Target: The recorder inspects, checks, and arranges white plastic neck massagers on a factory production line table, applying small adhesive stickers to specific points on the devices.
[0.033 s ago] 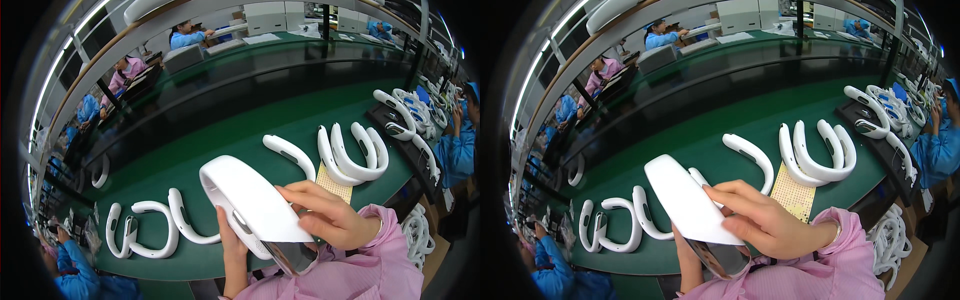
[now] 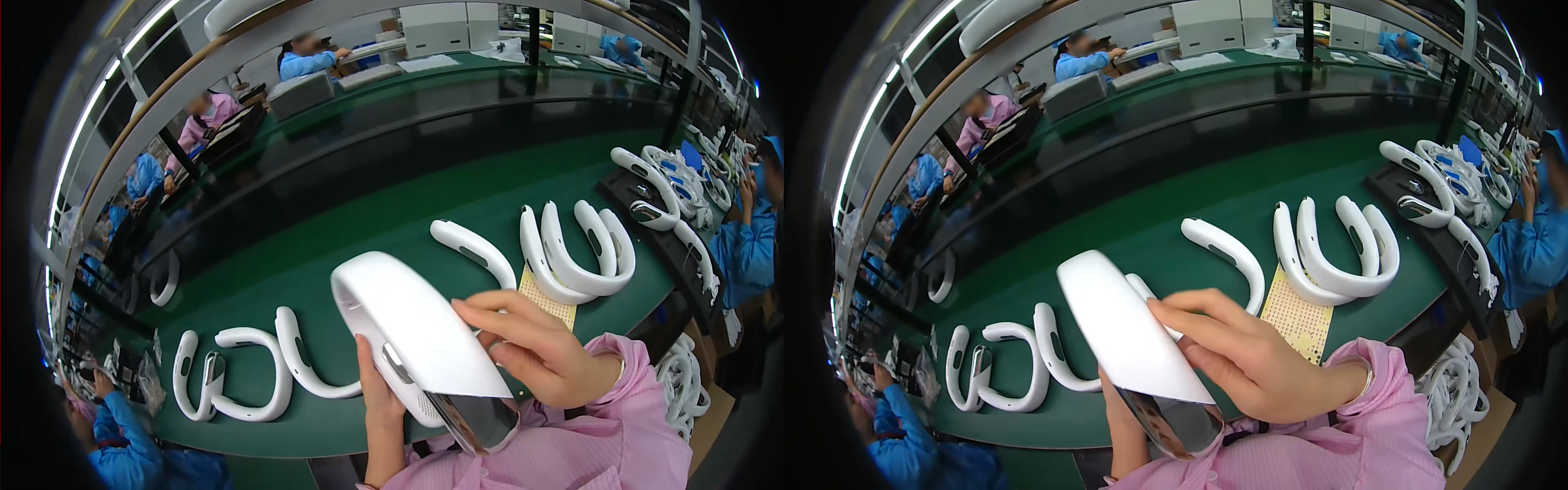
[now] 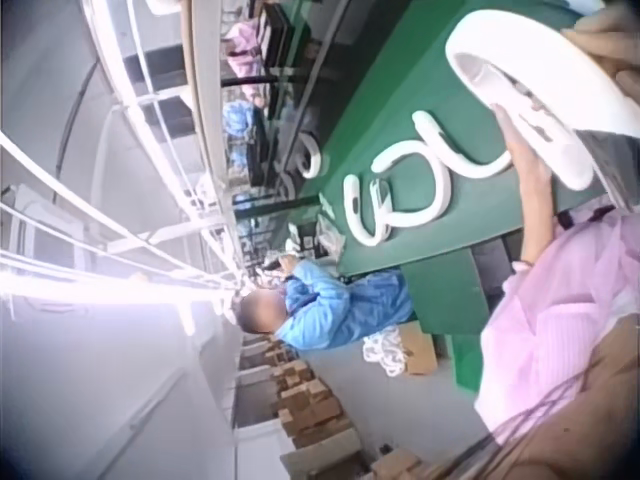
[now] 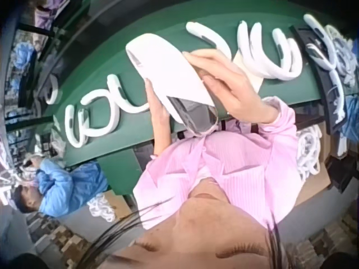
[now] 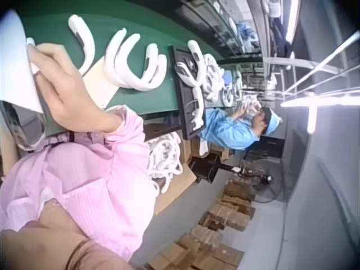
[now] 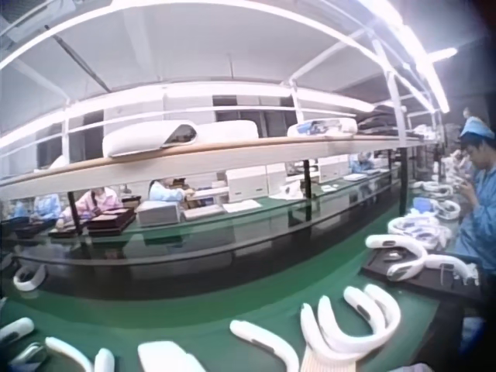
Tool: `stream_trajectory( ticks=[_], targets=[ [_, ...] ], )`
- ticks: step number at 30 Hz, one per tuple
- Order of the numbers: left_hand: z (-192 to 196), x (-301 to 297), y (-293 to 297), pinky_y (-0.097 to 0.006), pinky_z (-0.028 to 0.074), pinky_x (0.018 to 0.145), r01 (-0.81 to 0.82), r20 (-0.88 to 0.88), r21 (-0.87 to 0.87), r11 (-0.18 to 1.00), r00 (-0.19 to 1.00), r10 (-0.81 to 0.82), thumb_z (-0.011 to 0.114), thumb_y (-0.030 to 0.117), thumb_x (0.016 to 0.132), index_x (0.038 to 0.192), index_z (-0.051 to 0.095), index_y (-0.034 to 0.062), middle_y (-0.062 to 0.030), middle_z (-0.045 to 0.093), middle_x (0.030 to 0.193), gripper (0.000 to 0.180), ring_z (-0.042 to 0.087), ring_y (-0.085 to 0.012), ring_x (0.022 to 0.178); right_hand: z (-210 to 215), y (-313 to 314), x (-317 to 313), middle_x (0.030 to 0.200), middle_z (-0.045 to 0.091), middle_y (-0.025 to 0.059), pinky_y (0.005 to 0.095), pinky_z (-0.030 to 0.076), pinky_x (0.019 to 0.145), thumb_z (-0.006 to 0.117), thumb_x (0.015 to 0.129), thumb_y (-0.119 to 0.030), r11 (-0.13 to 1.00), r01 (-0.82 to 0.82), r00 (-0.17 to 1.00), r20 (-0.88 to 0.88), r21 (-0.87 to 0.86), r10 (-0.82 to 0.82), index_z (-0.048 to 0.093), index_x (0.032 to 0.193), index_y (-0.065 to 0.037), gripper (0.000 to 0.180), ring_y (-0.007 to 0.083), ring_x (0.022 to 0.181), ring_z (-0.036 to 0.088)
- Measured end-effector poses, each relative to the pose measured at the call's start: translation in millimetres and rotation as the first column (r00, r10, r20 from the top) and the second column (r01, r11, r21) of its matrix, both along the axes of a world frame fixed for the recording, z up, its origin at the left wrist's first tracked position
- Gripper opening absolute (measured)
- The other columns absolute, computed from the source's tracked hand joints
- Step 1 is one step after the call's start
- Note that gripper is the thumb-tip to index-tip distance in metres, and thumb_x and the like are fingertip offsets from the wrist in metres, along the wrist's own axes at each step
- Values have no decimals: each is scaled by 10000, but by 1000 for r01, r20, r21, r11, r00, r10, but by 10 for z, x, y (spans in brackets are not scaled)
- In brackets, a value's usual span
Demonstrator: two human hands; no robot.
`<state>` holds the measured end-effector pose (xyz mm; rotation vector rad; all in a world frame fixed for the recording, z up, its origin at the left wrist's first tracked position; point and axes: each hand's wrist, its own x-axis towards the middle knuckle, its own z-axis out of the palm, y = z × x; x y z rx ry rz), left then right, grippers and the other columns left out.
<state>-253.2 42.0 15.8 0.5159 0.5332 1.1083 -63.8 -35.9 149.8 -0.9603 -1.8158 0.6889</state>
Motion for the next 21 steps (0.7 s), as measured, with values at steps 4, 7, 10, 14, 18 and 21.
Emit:
stream_trajectory(
  ticks=[4,7,10,14,18,21],
  targets=[
    [276,-44,-77,-270,496,534,155,-79,-63,986,984,-160,331,515,933,1378,252,16,-99,541,1077,674,576,-190,666,3,134,-23,1264,457,138,459,344,971,662,684,-51,762,199,830,307,616,-465,579,1154,-134,484,328,1167,422],
    [483,-172,-184,-288,517,450,82,13,196,977,996,-87,361,494,923,1435,124,101,-178,450,1243,687,624,-295,755,-118,382,271,1094,519,119,428,347,972,650,721,-39,890,120,968,146,439,-202,515,990,-79,303,281,1120,465],
    [571,-305,-113,-309,524,408,92,-213,344,935,977,-18,649,286,748,1364,215,27,-250,409,1251,796,641,-352,695,-339,475,353,1009,469,82,258,402,847,672,707,-41,970,173,975,-173,174,-142,414,1068,-10,445,131,941,491],
    [530,-469,-84,-248,471,436,52,-445,437,898,880,166,667,61,557,1164,399,-52,-150,522,1022,673,556,-204,486,-240,348,346,909,517,58,332,406,857,588,711,73,970,239,954,-195,47,-226,386,1061,-71,429,160,882,520],
    [502,-392,20,-258,462,600,-28,-401,781,624,743,535,628,380,777,1084,476,-37,-144,555,946,540,574,-165,683,-91,352,268,908,526,43,292,415,793,646,787,-116,906,157,924,-264,-393,-275,434,1108,-65,388,149,874,524],
    [581,-224,104,-240,440,572,-218,-381,463,859,827,414,494,514,863,1013,514,-34,-123,567,808,569,557,-139,658,-128,457,299,851,507,10,258,444,668,498,906,-417,785,-131,847,-480,-606,-229,439,1117,-53,425,85,777,509]
  ],
)
